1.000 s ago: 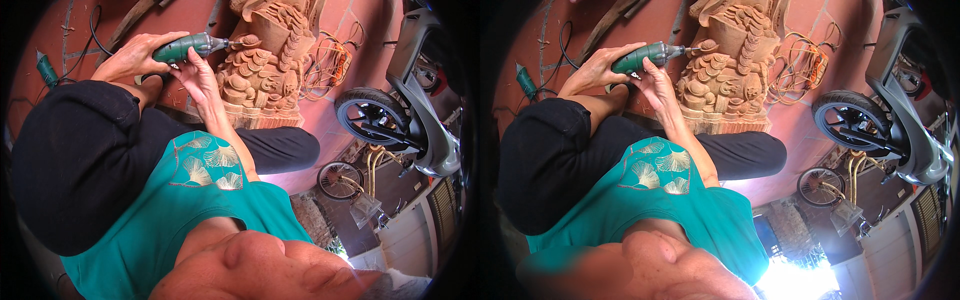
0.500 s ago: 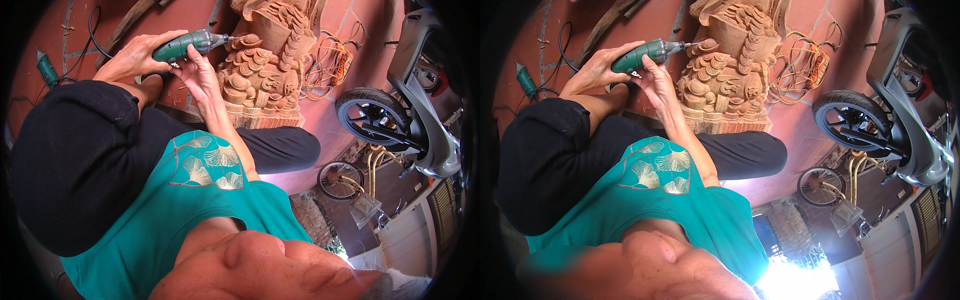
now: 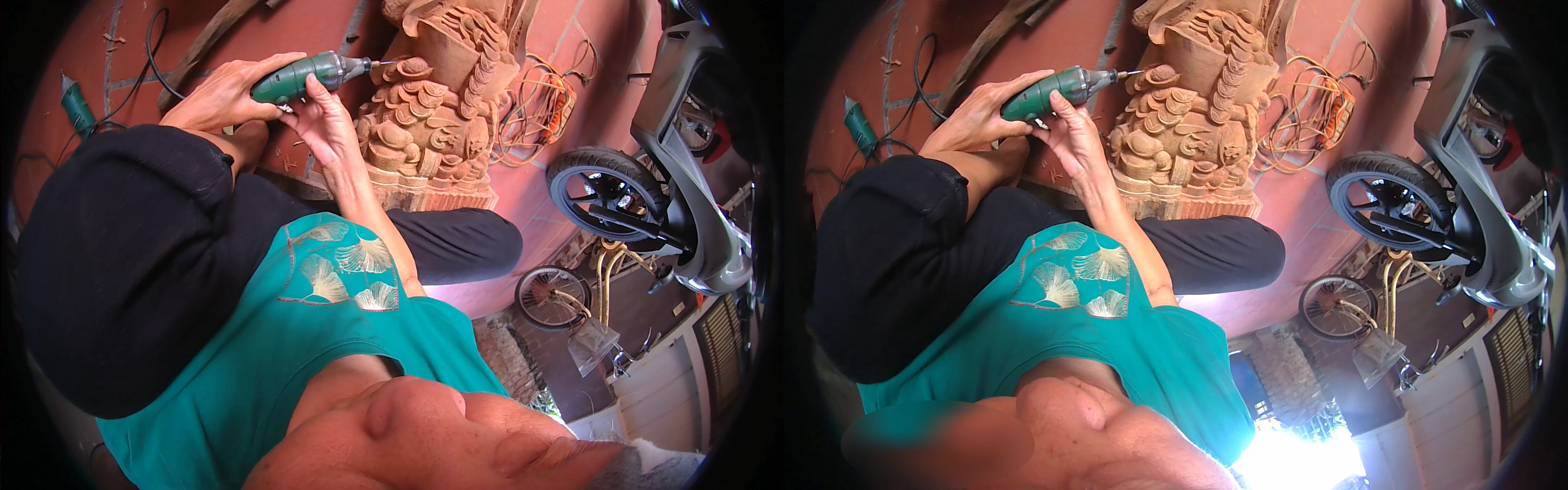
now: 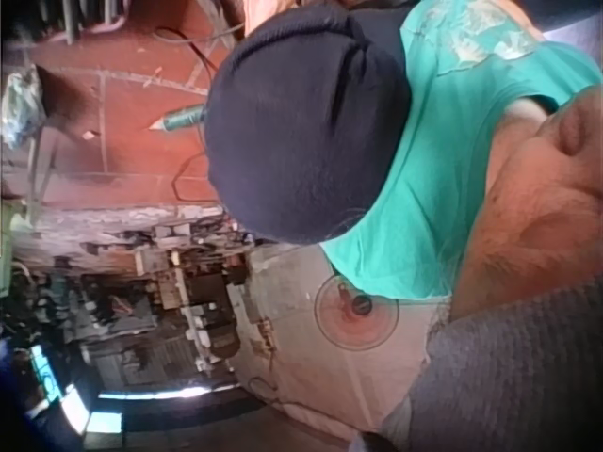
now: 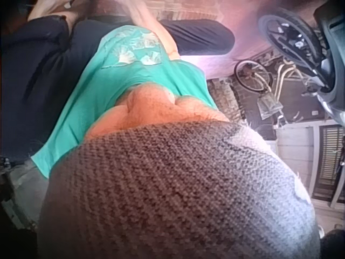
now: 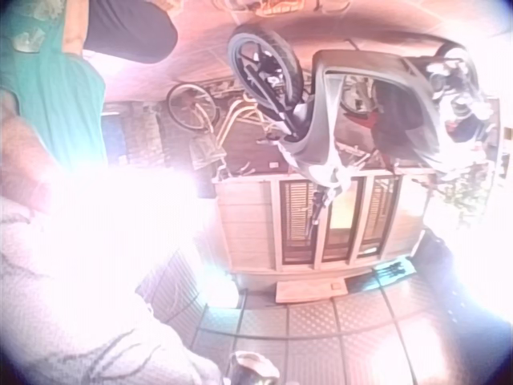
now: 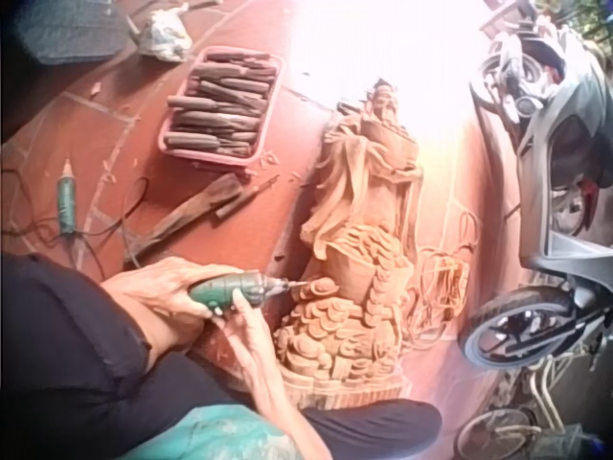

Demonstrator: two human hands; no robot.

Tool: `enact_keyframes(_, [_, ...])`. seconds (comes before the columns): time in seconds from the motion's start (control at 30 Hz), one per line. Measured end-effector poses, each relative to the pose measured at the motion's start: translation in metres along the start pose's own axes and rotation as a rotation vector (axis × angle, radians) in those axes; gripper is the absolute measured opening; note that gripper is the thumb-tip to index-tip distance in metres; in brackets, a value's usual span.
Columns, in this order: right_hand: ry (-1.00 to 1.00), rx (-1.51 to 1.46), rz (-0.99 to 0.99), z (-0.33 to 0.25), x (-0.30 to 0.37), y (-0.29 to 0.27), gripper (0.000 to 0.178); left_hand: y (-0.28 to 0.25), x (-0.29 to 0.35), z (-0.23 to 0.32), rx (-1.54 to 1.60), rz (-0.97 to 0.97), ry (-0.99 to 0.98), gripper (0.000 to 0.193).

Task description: The person uses a handheld rotary carving tool to shape and detail a wooden sculpture. They hold the tool with both hands and work on the surface of the carving, removing wood shavings as they refine the design.

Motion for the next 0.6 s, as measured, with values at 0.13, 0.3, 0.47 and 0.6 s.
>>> enact_keyframes(0.13, [-0.009, 0.007, 0.012, -0.005, -0.002, 0.002, 0.049, 0.000, -0.004, -0.003, 0.010, 0.032, 0.051, 0.084])
enact_keyframes(0.3, [-0.012, -0.008, 0.023, -0.009, -0.002, 0.000, 0.038, 0.003, -0.014, -0.016, -0.056, 0.006, 0.087, 0.083])
enact_keyframes(0.47, [-0.003, -0.013, 0.030, -0.011, -0.007, -0.002, 0.038, 0.004, -0.019, -0.015, -0.074, 0.017, 0.129, 0.084])
enact_keyframes(0.6, [-0.015, -0.048, 0.034, -0.015, -0.010, -0.005, 0.040, 0.003, -0.024, -0.014, -0.098, 0.026, 0.161, 0.084])
Point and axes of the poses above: each hand's wrist, its own x-axis away from the middle knuckle, its own y-axis out of the palm, z = x × y, the point moved 6 cm from there along -x, towards the middle knuckle
